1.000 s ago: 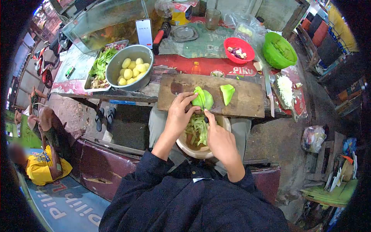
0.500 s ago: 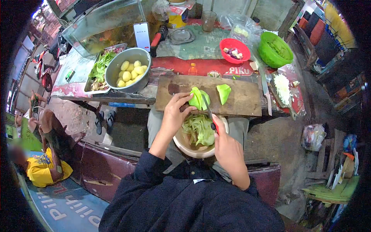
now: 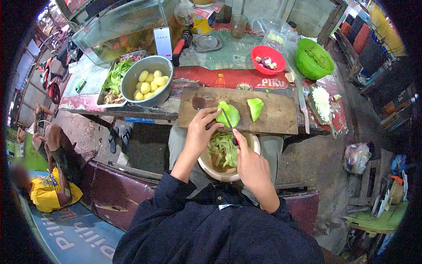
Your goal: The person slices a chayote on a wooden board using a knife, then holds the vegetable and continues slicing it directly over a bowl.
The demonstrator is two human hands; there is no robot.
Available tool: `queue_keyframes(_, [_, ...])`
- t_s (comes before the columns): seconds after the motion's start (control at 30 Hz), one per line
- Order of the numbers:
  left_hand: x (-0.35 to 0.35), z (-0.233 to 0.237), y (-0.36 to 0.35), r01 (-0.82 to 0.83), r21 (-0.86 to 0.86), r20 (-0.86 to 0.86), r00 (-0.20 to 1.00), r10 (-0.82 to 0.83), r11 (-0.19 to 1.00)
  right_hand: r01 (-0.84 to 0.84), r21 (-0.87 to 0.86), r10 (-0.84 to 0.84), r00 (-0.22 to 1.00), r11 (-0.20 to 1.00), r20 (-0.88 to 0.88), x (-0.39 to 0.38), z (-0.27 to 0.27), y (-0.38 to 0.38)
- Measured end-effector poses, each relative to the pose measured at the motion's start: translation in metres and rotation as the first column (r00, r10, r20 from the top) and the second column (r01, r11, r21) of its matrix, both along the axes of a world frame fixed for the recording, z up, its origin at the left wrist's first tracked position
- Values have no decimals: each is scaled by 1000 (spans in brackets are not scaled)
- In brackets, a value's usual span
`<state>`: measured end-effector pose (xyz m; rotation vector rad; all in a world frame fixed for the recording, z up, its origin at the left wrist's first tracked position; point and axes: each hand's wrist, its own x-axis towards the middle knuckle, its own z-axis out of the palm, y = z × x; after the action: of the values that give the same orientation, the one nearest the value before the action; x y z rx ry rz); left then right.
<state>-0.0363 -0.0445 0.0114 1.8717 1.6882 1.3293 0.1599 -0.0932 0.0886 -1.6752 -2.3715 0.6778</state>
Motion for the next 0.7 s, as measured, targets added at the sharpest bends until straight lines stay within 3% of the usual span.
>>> queue_keyframes(0.43, [0, 2, 0, -13, -29, 2, 1000, 13, 999, -6, 73, 12, 997, 997, -80, -3, -26, 12])
queue_keyframes(0.63, [0, 4, -1, -19, -36, 27, 999, 20, 999, 21, 12, -20, 992, 1000, -126, -13, -29, 19])
queue_keyframes(0.7, [1, 3, -1, -22, -39, 22, 1000, 23, 999, 21, -27, -23, 997, 999, -67, -18, -30, 22])
